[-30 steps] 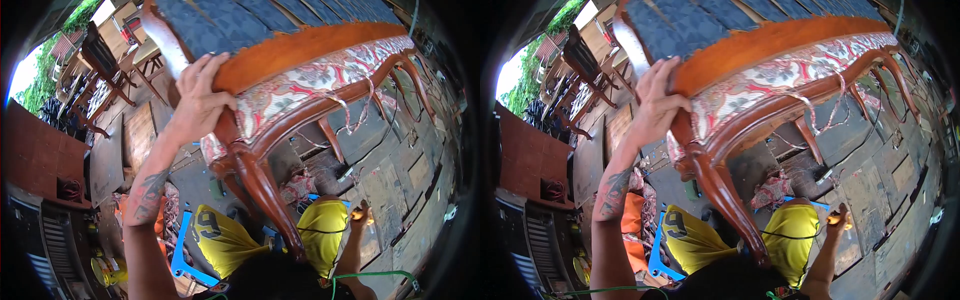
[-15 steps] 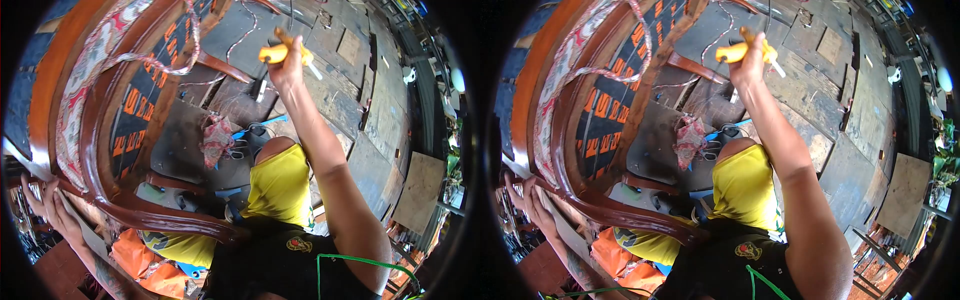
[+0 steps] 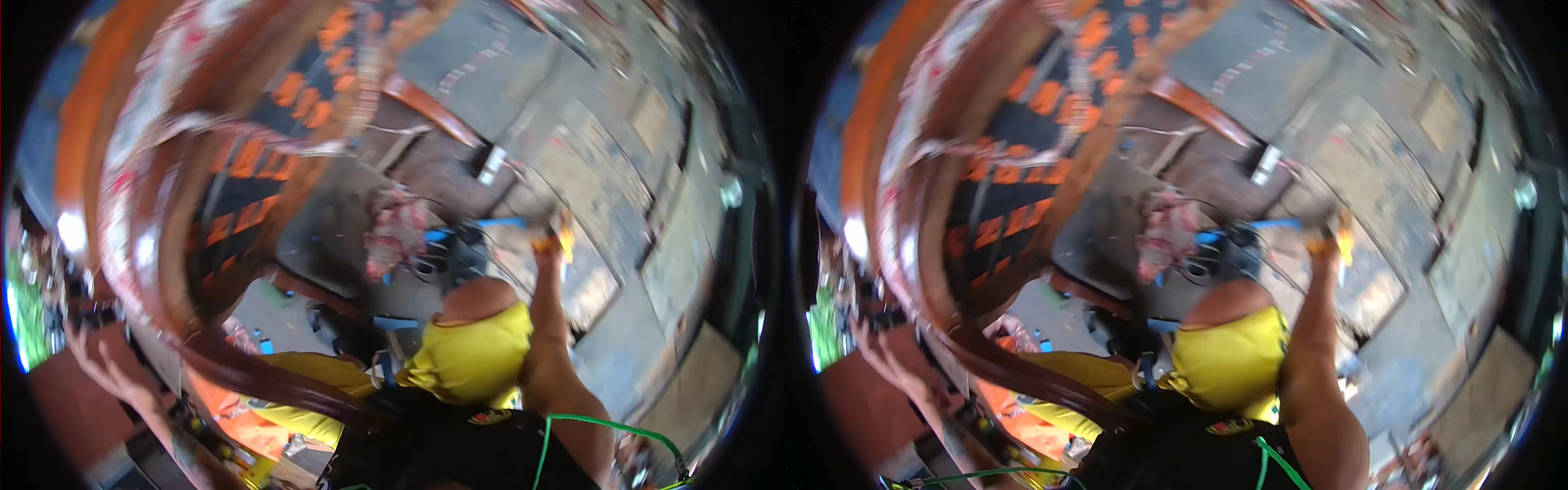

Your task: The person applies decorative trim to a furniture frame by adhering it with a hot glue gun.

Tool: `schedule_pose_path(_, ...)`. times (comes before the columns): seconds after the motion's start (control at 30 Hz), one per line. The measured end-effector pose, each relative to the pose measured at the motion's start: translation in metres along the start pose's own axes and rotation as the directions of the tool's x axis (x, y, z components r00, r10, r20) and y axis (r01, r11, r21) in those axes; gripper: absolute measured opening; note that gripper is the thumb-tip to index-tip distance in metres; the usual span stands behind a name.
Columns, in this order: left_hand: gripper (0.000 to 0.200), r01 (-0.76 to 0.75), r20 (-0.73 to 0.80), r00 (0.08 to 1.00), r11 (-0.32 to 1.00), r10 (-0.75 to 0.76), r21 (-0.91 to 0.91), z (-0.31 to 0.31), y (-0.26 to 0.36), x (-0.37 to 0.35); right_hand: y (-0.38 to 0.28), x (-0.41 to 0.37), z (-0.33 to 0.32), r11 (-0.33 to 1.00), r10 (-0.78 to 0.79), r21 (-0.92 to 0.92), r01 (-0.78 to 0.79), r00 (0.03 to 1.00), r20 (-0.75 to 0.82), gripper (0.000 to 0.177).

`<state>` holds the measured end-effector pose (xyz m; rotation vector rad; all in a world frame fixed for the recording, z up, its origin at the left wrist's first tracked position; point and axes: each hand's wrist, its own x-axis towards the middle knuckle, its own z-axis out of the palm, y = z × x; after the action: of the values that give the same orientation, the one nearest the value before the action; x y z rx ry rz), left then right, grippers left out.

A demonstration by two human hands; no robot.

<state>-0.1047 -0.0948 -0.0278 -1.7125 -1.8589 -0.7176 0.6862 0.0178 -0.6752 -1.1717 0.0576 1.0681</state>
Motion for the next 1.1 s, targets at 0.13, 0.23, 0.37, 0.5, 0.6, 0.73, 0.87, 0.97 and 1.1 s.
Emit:
schedule_pose_path(0.13,0.039,0.046,-0.085,0.994,0.981,-0.063,-0.186,0.022,0.013,0.013,0.019,-0.039,-0.005,0.664,0.207,-0.747,-0.043,0.970,0.127,0.042)
schedule_pose_path(0.23,0.023,0.014,-0.021,1.000,0.986,-0.018,-0.169,0.022,0.033,0.028,-0.021,-0.052,0.051,0.479,0.147,-0.872,0.103,0.969,0.196,0.053)
schedule_pose_path(0.37,0.014,-0.125,0.034,0.991,0.988,0.129,-0.086,0.022,0.036,0.050,-0.100,-0.122,0.208,0.705,-0.244,-0.621,0.342,0.939,0.240,0.041)
schedule_pose_path(0.5,0.015,-0.249,0.061,0.962,0.948,0.265,-0.200,0.040,0.035,0.075,-0.175,-0.344,0.409,0.616,-0.251,-0.310,0.724,0.554,0.794,0.024)
schedule_pose_path(0.6,0.017,-0.330,0.083,0.931,0.918,0.355,-0.220,0.046,0.034,0.087,-0.181,-0.475,0.482,0.601,-0.023,-0.287,0.746,0.375,0.927,0.018)
schedule_pose_path(0.73,0.017,-0.395,0.049,0.906,0.882,0.420,-0.258,0.057,0.027,0.092,-0.138,-0.574,0.534,0.427,0.086,-0.058,0.902,0.024,0.996,0.014)
schedule_pose_path(0.87,0.015,-0.448,0.021,0.884,0.858,0.468,-0.249,0.063,0.024,0.094,-0.099,-0.617,0.554,0.270,0.060,0.041,0.962,-0.059,0.996,0.016)
schedule_pose_path(0.97,0.016,-0.483,-0.007,0.868,0.842,0.496,-0.241,0.065,0.022,0.096,-0.088,-0.630,0.557,0.085,0.050,0.033,0.996,-0.037,0.998,0.017)
schedule_pose_path(1.1,0.016,-0.506,-0.062,0.858,0.821,0.510,-0.264,0.073,0.019,0.101,-0.085,-0.634,0.561,0.058,0.066,-0.033,0.998,0.029,0.997,0.020)
